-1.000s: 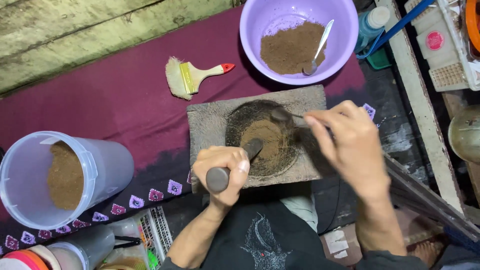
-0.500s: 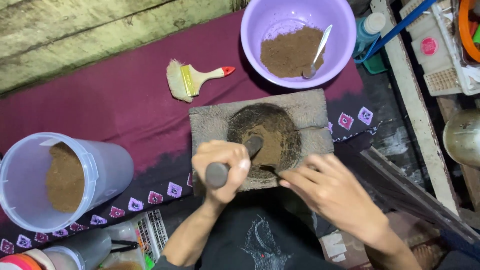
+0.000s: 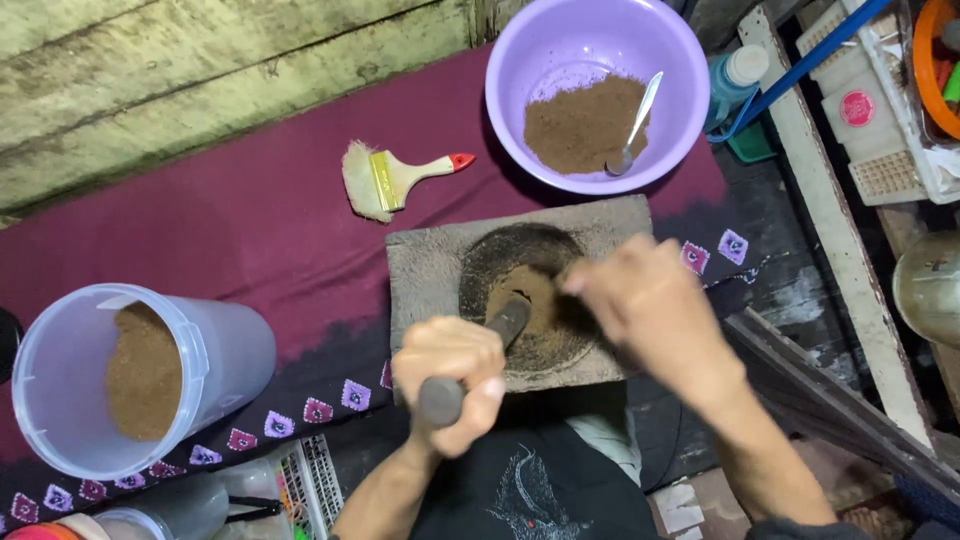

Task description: Grinding a brown powdery substance in a stone mortar using a wooden pestle and a spoon to stir the contents.

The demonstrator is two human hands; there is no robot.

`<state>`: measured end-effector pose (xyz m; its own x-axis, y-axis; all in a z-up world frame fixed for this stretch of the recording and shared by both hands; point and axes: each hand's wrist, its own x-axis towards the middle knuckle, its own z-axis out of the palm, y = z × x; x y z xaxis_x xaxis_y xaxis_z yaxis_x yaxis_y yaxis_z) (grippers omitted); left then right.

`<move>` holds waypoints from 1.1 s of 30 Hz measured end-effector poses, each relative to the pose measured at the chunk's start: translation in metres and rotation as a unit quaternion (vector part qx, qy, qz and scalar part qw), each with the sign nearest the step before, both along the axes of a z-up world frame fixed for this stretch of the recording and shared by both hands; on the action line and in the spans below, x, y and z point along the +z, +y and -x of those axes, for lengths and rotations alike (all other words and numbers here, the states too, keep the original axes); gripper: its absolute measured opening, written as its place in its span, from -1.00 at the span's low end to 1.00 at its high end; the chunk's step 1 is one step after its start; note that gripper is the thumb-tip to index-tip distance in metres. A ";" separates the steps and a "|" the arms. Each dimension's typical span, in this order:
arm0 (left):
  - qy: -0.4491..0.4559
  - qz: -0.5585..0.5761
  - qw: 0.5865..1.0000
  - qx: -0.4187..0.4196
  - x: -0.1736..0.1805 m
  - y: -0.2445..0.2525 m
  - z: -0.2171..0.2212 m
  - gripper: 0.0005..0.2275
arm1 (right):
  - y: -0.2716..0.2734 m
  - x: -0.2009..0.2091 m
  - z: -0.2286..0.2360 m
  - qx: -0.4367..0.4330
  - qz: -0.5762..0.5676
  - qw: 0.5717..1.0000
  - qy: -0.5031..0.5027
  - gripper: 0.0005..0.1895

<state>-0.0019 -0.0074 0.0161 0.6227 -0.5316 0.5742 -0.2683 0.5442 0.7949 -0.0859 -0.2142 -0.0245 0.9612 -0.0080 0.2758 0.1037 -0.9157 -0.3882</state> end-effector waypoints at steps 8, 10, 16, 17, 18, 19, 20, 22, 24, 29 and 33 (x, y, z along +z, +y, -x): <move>0.068 0.060 0.980 0.180 -0.027 -0.008 0.016 -0.74 | 0.012 0.042 0.053 0.060 0.126 0.989 0.057 -0.66; 0.084 0.054 0.972 0.211 -0.040 -0.013 0.009 -0.73 | 0.018 0.060 0.055 0.034 0.102 0.994 0.012 -0.73; 0.054 -0.022 0.998 -0.013 0.011 0.000 -0.014 -0.69 | 0.019 0.008 0.030 0.133 0.085 0.984 0.084 -0.82; 0.025 0.005 0.999 -0.033 0.019 0.002 -0.014 -0.69 | 0.010 0.000 0.020 0.086 0.029 0.991 0.096 -0.80; -0.005 0.032 0.998 -0.053 0.028 0.004 -0.014 -0.69 | 0.000 -0.009 0.010 0.039 -0.027 0.993 0.108 -0.77; -0.009 0.033 0.998 -0.052 0.022 0.003 -0.010 -0.69 | -0.007 -0.003 0.009 0.040 -0.025 0.993 0.105 -0.77; -0.010 0.030 0.999 -0.039 0.017 0.003 -0.007 -0.68 | -0.014 0.003 0.009 0.024 -0.030 0.995 0.091 -0.75; -0.010 0.027 0.999 -0.025 0.001 0.002 0.001 -0.66 | -0.019 0.018 0.016 0.009 -0.035 0.996 0.078 -0.71; -0.004 -0.011 0.999 0.047 -0.021 0.000 0.004 -0.66 | -0.019 0.034 0.027 -0.052 0.040 0.998 0.013 -0.78; 0.022 0.030 0.995 0.095 -0.006 0.002 0.008 -0.59 | 0.016 -0.016 0.023 -0.093 0.090 0.992 0.007 -0.85; -0.003 0.094 0.969 0.229 0.008 0.002 0.031 -0.74 | 0.034 -0.016 0.029 0.018 0.141 0.988 0.059 -0.79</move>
